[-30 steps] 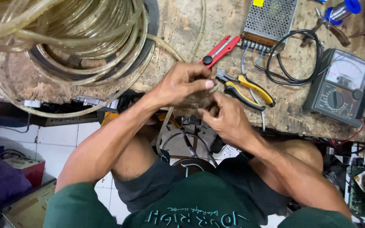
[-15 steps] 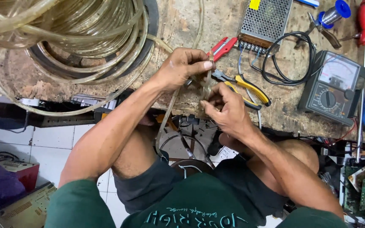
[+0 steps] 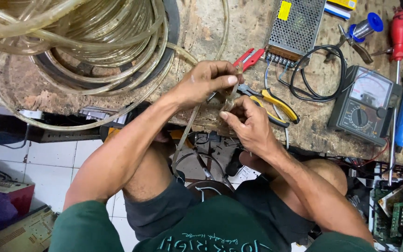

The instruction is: Stripping insulation from a cable and manipulating wires using a utility knife and pliers at a repair bench.

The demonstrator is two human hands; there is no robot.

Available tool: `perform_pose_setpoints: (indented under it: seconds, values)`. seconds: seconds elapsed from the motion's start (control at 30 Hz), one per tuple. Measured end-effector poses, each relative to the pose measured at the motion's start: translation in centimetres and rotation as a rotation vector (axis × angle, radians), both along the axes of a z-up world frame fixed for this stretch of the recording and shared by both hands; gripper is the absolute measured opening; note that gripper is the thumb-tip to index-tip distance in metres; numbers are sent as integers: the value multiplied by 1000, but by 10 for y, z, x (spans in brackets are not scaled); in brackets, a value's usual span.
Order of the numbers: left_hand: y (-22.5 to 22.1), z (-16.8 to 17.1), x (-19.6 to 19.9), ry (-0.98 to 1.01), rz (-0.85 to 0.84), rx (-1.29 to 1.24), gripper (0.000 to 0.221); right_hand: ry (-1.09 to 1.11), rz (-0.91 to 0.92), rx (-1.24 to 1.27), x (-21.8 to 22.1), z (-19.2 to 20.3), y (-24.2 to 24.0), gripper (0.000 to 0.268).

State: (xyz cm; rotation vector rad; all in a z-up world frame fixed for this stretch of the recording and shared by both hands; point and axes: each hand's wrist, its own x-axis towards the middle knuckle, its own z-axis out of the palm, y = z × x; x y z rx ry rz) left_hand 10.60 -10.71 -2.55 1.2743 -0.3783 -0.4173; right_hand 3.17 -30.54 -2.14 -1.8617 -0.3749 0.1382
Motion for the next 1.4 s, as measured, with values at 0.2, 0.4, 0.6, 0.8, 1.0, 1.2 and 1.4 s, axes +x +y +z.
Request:
perform_pose_setpoints:
  seconds: [0.2, 0.4, 0.6, 0.8, 1.0, 1.2, 1.4]
  values:
    - [10, 6, -7, -715, -10, 488, 62, -29, -37, -35, 10, -5, -8, 33]
    - [16, -10, 7, -881, 34, 560, 60, 146, 65, 215, 8, 21, 0, 19]
    - [13, -27, 11, -892, 61, 495, 52, -12, 159, -44, 33, 56, -26, 13]
    - [10, -13, 8, -757, 51, 325, 30, -68, 13, 173, 67, 60, -26, 21]
    - [22, 8, -2, -508, 97, 117, 33, -31, 118, 103, 63, 100, -8, 29]
    - [16, 18, -7, -490, 121, 53, 34, 91, 104, 370, 82, 103, 0, 29]
    - [20, 57, -21, -379, 199, -22, 44, 227, 195, 620, 110, 92, 27, 29]
